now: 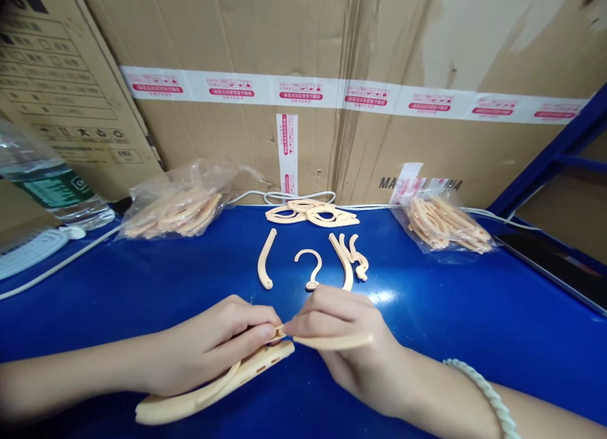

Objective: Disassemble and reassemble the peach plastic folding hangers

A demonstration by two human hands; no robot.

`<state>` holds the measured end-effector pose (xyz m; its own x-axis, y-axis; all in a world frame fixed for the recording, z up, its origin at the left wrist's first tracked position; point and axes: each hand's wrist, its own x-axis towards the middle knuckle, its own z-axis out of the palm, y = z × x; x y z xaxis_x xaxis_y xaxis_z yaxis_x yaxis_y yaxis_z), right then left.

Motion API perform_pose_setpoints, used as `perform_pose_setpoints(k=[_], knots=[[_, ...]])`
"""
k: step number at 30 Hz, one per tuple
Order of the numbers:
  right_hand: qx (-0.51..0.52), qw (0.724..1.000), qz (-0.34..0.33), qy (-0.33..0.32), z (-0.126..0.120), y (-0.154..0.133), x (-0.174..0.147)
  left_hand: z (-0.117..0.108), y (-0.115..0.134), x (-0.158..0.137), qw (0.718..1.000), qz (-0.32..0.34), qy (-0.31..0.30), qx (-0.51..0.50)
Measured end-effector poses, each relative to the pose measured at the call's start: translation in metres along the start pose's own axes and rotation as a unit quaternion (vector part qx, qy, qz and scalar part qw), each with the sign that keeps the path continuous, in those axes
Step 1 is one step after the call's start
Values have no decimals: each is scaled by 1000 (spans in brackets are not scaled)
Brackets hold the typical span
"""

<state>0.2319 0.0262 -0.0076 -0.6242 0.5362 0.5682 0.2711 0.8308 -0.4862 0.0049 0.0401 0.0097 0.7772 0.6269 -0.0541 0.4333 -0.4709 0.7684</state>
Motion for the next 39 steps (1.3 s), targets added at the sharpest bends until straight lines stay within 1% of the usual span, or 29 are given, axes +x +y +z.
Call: perform_pose_setpoints(k=[3,5,10,11,13,15,16,17,18,20,21,22,24,26,27,29,31,34,37,39], knots=[[-64,995,-70,-20,-2,-2,-1,0,-1,-1,999,17,1,29],[-102,989,-107,-20,-3,-1,-1,0,-1,-1,999,23,4,45],[-177,971,-162,-23,-2,2,-3,0,0,-1,998,29,1,55],[-179,969,-170,-18,1,0,-4,0,0,-1,998,29,-4,52],[-170,971,-167,19,6,-7,-6,-1,-2,1,999,24,-7,28],[-151,976,-136,84,10,-16,-6,-1,-6,3,999,8,2,-31],[-139,977,-117,108,9,-20,-5,-1,-8,4,997,-7,3,-82],[-128,980,-96,118,5,-22,-3,0,-11,5,989,-26,3,-147],[-120,983,-76,117,-2,-22,0,0,-14,6,974,-44,1,-221],[-115,988,-23,98,-21,-15,9,1,-20,10,929,-59,7,-364],[-121,986,15,115,-33,-9,13,0,-22,11,907,-57,23,-417],[-128,981,63,134,-45,0,17,0,-23,13,887,-52,46,-457],[-122,968,172,135,-65,18,20,-2,-24,15,853,-58,92,-510],[-110,957,255,85,-78,35,19,-4,-24,17,824,-82,125,-546],[-107,952,283,55,-80,42,17,-5,-23,17,813,-91,133,-559],[-108,943,315,1,-79,51,14,-6,-23,17,804,-95,144,-569],[-112,936,332,-35,-74,56,11,-5,-22,16,806,-92,149,-565],[-149,925,343,-59,-67,61,10,-5,-19,15,808,-98,159,-559],[-198,911,352,-85,-67,66,9,-5,-16,15,805,-108,166,-558],[-249,894,356,-113,-69,67,7,-5,-14,15,802,-107,167,-564]])
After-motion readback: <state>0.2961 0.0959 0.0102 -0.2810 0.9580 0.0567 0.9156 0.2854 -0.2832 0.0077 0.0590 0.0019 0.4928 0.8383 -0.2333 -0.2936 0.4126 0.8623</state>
